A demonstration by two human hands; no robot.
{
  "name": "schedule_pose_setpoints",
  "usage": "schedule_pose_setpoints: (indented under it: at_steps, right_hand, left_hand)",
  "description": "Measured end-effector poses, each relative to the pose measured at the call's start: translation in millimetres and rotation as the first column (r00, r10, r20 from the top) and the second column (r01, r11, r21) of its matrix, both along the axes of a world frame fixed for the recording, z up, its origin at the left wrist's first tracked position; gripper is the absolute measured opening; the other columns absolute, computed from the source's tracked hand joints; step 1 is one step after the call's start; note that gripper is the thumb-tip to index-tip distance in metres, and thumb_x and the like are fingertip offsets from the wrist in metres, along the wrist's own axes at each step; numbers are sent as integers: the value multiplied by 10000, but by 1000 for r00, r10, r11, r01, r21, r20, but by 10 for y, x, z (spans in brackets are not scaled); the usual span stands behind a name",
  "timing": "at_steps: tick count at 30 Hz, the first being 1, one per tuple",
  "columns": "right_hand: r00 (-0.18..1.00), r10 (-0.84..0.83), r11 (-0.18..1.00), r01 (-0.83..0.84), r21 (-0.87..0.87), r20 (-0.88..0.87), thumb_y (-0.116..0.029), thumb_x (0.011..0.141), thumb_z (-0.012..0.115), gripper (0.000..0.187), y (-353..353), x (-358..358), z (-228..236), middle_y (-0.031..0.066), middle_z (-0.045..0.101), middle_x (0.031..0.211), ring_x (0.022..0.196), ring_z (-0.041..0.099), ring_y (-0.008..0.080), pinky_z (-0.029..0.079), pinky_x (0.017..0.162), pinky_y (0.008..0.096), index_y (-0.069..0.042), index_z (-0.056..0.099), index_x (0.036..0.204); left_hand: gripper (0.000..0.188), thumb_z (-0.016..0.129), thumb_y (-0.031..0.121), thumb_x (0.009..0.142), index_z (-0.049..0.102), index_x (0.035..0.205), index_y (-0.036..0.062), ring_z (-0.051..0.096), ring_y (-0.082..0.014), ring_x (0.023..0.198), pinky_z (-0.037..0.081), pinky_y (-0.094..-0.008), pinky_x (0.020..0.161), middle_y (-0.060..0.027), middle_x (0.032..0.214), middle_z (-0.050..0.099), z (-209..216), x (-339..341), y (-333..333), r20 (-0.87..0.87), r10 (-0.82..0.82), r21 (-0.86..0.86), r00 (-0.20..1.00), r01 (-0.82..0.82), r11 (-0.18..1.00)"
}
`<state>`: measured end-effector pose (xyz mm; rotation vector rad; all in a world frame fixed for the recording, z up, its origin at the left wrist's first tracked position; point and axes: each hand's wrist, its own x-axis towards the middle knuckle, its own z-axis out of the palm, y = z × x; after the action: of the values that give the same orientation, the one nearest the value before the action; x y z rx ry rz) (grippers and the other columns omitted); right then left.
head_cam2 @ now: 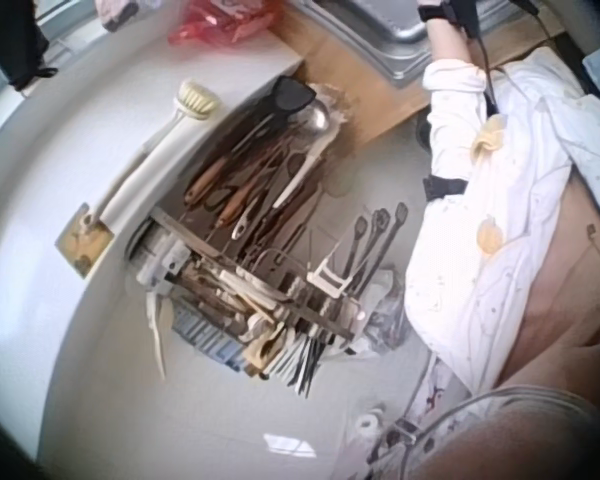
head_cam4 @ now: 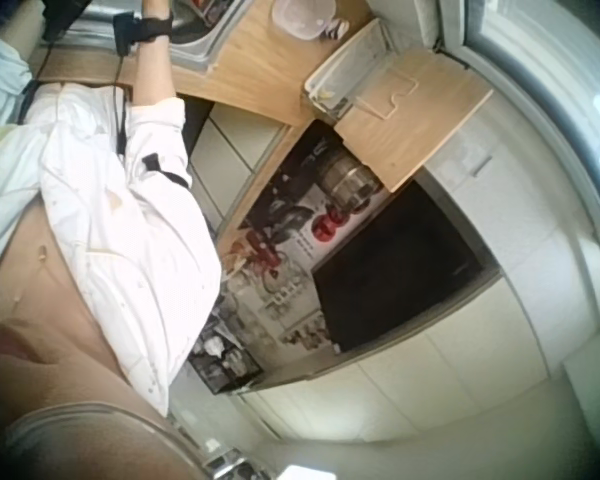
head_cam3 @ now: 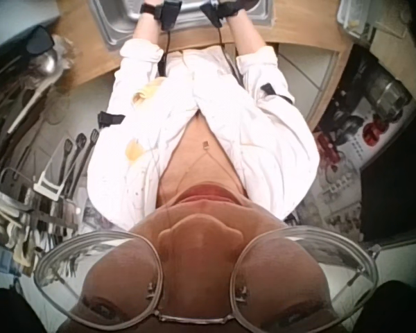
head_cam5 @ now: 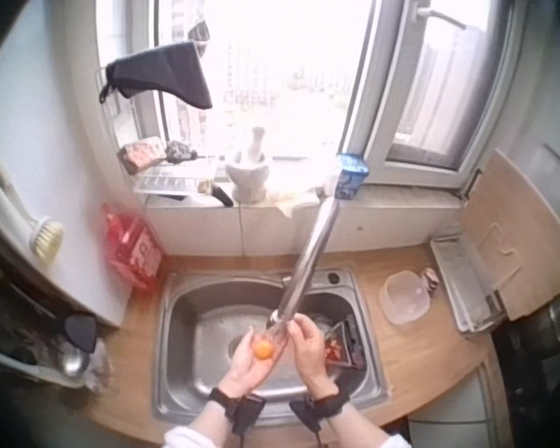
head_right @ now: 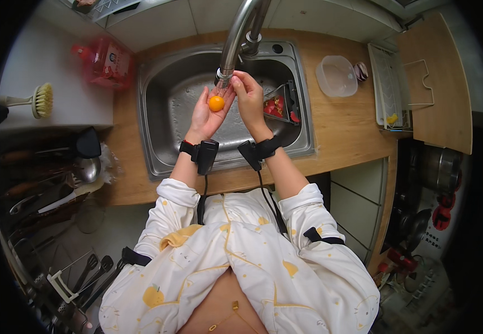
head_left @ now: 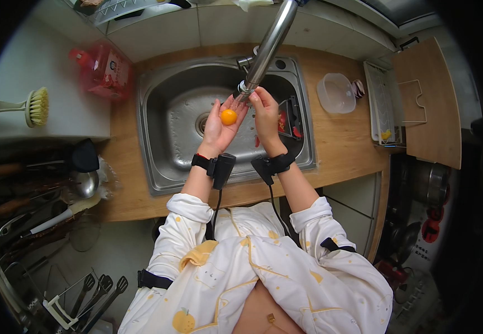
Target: The person cracks eggs into a bowl, retrieves another egg from the refrigerator, and separates the yolk from the white by hand. They rinse the yolk under running water, then stir noodles in a pan and add water from a kettle.
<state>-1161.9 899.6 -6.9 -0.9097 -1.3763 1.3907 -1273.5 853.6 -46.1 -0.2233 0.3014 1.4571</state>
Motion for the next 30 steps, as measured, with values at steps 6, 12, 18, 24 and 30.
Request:
schedule_pose_setpoints:
  at_steps: [6,12,18,24,30]
  right_hand:
    - [896,-68,911,-123,393,438,-228,681,774,389,-72,209,-90,128,536,1251,1167,487,308,368,1000,399,-67,655,1014]
    - [836,-122,862,-178,474,536,-237,701,771,403,-70,219,-143,156,470,1315,1246,411,326,337,1026,422,-61,648,1042]
    - [998,-43,979,52,-195,48,-226,928,526,287,-141,128,-294,107,513,1275,1189,478,239,389,985,382,-79,567,1171]
    - [744,-267,485,-445,-753,-612,-272,1003,344,339,-196,-24,-468,96,533,1245,1160,495,209,373,1010,371,-35,493,1195]
    - [710,-243,523,-478,-706,-661,-262,1003,312,393,-157,-77,-334,168,516,1268,1203,490,253,370,1056,394,22,461,1230]
  left_hand:
    - [526,219,384,1014,375,1296,-31,415,-279,1271,352,-406,1086,-199,1350,425,20,31,13,100,-56,106,993,45,993]
    - [501,218,331,1019,363,1323,-40,421,-280,1270,325,-375,1103,-178,1359,431,138,68,-26,9,-76,86,997,75,993]
    - [472,243,300,1022,378,1325,-35,458,-275,1239,325,-363,1097,-161,1349,459,148,92,-50,-263,-26,-1,965,26,1000]
    - [432,318,302,1012,471,1262,-15,493,-219,1198,374,-338,1030,-140,1275,532,269,122,-97,-647,46,83,761,9,997]
    - [368,382,274,995,509,1220,13,479,-178,1170,307,-341,1064,-87,1206,546,314,27,-165,-850,226,80,476,-307,948]
